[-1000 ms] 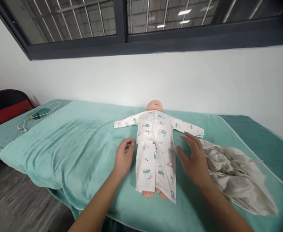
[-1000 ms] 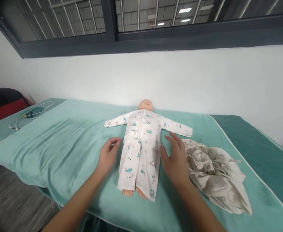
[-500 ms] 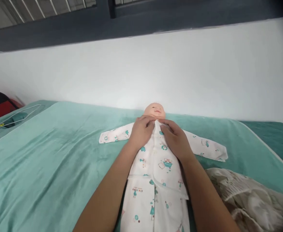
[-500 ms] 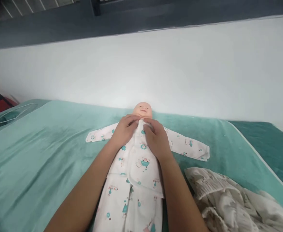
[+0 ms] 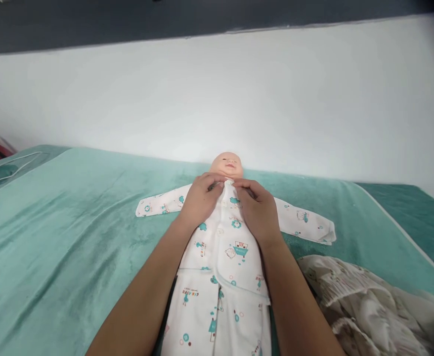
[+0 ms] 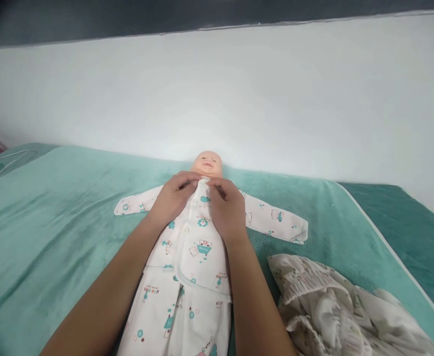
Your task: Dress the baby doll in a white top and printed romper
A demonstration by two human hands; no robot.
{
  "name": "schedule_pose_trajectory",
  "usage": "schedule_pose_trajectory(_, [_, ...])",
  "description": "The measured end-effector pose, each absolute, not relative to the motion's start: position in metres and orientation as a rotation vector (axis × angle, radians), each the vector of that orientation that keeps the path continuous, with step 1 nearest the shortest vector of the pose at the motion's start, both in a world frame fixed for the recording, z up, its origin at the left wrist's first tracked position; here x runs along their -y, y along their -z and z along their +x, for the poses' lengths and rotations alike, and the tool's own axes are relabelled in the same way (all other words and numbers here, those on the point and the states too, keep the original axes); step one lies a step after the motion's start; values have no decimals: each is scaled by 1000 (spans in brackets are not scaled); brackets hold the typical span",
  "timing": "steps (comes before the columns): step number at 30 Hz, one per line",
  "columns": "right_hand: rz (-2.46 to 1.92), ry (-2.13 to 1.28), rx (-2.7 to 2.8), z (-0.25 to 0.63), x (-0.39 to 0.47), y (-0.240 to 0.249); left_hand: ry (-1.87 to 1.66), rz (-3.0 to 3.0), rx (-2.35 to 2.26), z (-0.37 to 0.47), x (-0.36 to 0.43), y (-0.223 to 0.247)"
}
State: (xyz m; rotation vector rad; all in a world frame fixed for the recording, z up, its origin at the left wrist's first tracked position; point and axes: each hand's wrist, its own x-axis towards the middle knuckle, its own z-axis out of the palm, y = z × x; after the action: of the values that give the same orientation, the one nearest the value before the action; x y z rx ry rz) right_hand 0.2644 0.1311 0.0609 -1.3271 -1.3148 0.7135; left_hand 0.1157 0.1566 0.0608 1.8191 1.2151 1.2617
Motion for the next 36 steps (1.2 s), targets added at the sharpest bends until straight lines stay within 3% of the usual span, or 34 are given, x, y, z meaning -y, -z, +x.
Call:
schedule_pose_trajectory(18, [-1310, -642, 1603, 267, -132, -62, -1281, 1824, -1183, 114, -157, -62])
schedule_pose_trajectory(36, [-1320, -679, 1517, 267, -133, -57, -1275, 1874, -1130, 113, -157, -62])
